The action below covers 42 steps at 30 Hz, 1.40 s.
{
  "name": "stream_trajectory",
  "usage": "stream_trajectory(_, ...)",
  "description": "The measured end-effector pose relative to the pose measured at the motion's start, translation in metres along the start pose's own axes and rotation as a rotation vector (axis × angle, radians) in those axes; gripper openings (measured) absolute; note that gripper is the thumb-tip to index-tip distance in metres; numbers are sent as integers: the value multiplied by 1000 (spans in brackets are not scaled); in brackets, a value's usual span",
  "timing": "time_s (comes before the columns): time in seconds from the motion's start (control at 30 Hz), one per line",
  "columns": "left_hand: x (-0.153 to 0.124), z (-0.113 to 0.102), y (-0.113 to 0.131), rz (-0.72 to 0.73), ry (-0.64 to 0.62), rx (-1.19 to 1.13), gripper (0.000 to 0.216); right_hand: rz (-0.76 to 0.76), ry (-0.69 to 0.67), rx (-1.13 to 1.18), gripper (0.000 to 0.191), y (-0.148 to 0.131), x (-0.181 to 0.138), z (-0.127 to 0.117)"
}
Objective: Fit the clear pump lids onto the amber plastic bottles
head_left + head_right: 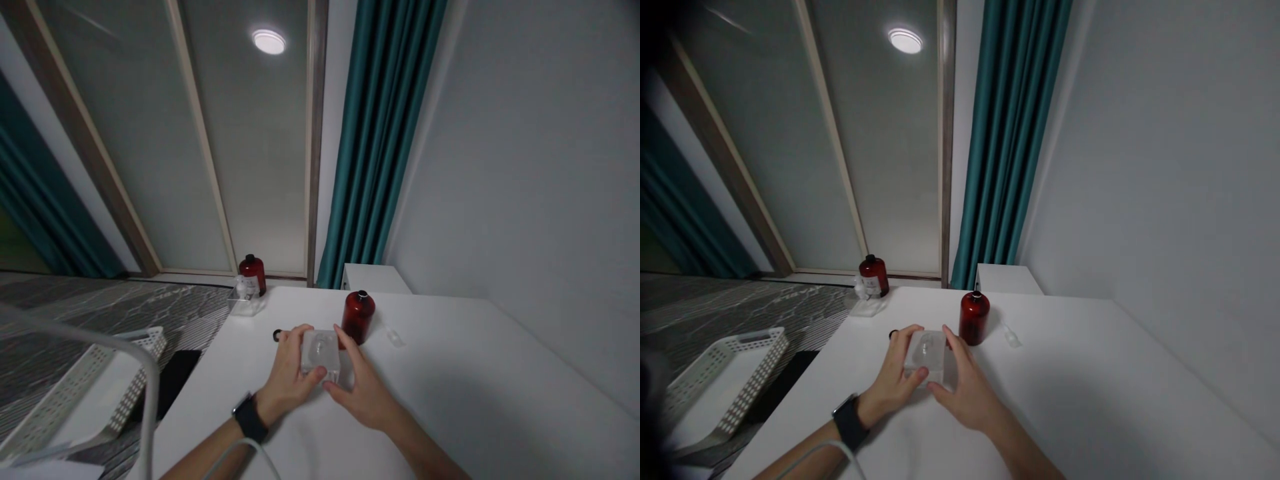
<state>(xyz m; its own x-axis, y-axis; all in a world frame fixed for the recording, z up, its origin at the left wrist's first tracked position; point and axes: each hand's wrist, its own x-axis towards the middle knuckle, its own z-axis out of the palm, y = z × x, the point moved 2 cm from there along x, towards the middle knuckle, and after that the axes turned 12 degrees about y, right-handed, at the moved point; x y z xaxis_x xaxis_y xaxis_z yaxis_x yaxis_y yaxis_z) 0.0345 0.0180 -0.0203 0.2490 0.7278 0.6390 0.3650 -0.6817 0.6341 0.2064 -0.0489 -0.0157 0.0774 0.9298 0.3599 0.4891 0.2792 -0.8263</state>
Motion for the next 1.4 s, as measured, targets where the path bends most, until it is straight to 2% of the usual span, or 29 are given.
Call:
stream_trajectory(0.27,10,-1,5,-17,-216,63,57,-3,-5,72,82,11,7,-5)
stream_trajectory(0.5,14,-4,2,43,-306,155,57,14,-33,137,79,31,8,0)
stream_trajectory(0.67,15,-3,4,68,-384,180,56,44,-64,142,78,36,9,0)
stream_trajectory(0.8,16,-4,4,83,-384,170,56,31,-64,117,78,35,8,-1)
stream_trajectory(0.93,20,-7,7,117,-296,112,56,22,-49,88,78,34,8,-2)
stream_trajectory(1.1,29,-7,18,99,-232,105,40,46,-57,53,78,34,9,-1)
stream_trajectory(1.23,44,-6,24,97,-294,193,41,54,-70,57,79,37,10,-1)
stream_trajectory(1.4,65,-9,26,248,-441,271,45,66,-131,86,79,36,12,-7)
